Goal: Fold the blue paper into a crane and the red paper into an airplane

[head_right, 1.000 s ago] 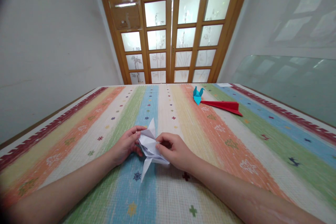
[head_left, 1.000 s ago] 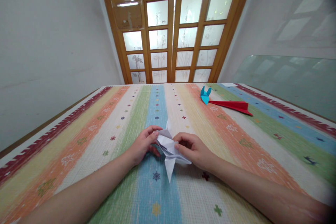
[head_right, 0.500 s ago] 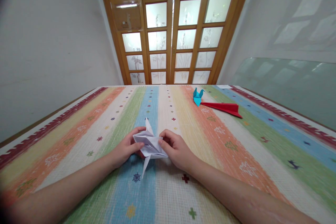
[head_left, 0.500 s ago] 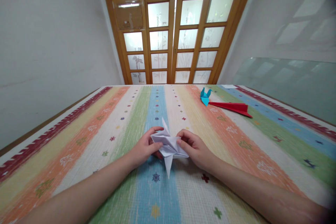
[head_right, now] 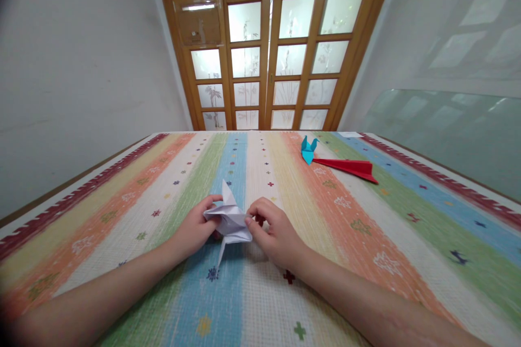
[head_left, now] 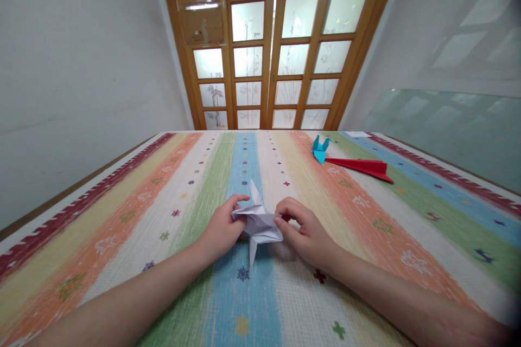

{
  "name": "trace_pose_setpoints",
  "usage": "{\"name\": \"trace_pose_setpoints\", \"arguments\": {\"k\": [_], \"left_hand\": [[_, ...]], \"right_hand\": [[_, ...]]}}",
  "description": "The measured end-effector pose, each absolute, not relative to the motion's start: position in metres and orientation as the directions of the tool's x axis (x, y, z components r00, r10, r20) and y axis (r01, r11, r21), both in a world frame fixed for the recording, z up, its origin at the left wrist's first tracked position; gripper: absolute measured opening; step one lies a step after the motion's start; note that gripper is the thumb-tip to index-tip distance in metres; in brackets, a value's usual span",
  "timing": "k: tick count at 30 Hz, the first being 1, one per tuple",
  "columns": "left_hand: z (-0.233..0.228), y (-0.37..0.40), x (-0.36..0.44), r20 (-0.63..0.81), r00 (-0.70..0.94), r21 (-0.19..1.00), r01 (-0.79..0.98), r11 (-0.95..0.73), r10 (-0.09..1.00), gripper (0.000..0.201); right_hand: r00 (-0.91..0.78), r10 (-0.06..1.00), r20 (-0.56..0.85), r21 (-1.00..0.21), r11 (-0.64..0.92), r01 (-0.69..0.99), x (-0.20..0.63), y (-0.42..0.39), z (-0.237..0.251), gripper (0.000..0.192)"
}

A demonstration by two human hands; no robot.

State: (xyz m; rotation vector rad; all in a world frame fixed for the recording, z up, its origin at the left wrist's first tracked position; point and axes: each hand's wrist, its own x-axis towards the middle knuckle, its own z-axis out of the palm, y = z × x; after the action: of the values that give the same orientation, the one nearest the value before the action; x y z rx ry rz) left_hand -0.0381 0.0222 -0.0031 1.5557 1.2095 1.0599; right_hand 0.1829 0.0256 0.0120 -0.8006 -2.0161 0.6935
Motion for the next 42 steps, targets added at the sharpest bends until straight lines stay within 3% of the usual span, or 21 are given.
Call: {"name": "trace_pose_setpoints", "arguments": {"k": [6,12,15,21,28,34,42], "left_hand": [[0.005,0.023,-0.041,0.312,0.136,0.788,0.516,-0.336,0.940,0.045],[0.005,0.025,-0.045,0.320,0.121,0.766,0.551,-0.332,0.940,0.047],[0.006,0.026,-0.046,0.318,0.119,0.786,0.522,-0.332,0.941,0.038],[0.006,0.031,-0.046,0.313,0.122,0.888,0.313,-0.335,0.942,0.018],[-0.004,0.041,-0.046,-0.026,0.041,0.996,-0.086,0.029,0.999,0.017],[-0.004,0.045,-0.051,-0.107,0.149,0.908,-0.388,0.158,0.983,0.027],[-0.009,0.045,-0.049,-0.118,0.172,0.895,-0.409,0.180,0.978,0.032]], "right_hand": [[-0.470,0.706,0.530,-0.669,0.689,0.280,0.181,0.021,0.012,0.012],[-0.485,0.717,0.500,-0.713,0.659,0.239,0.181,0.018,0.014,0.012],[-0.435,0.763,0.479,-0.784,0.594,0.179,0.183,0.020,0.016,0.014],[-0.308,0.888,0.342,-0.938,0.340,-0.062,0.187,0.033,0.021,0.015],[-0.184,0.977,0.105,-0.908,0.018,-0.419,0.192,0.045,0.026,0.014],[-0.125,0.992,-0.001,-0.890,-0.058,-0.452,0.195,0.058,0.012,0.014],[-0.133,0.990,-0.056,-0.897,-0.108,-0.429,0.190,0.057,0.004,0.017]]}}
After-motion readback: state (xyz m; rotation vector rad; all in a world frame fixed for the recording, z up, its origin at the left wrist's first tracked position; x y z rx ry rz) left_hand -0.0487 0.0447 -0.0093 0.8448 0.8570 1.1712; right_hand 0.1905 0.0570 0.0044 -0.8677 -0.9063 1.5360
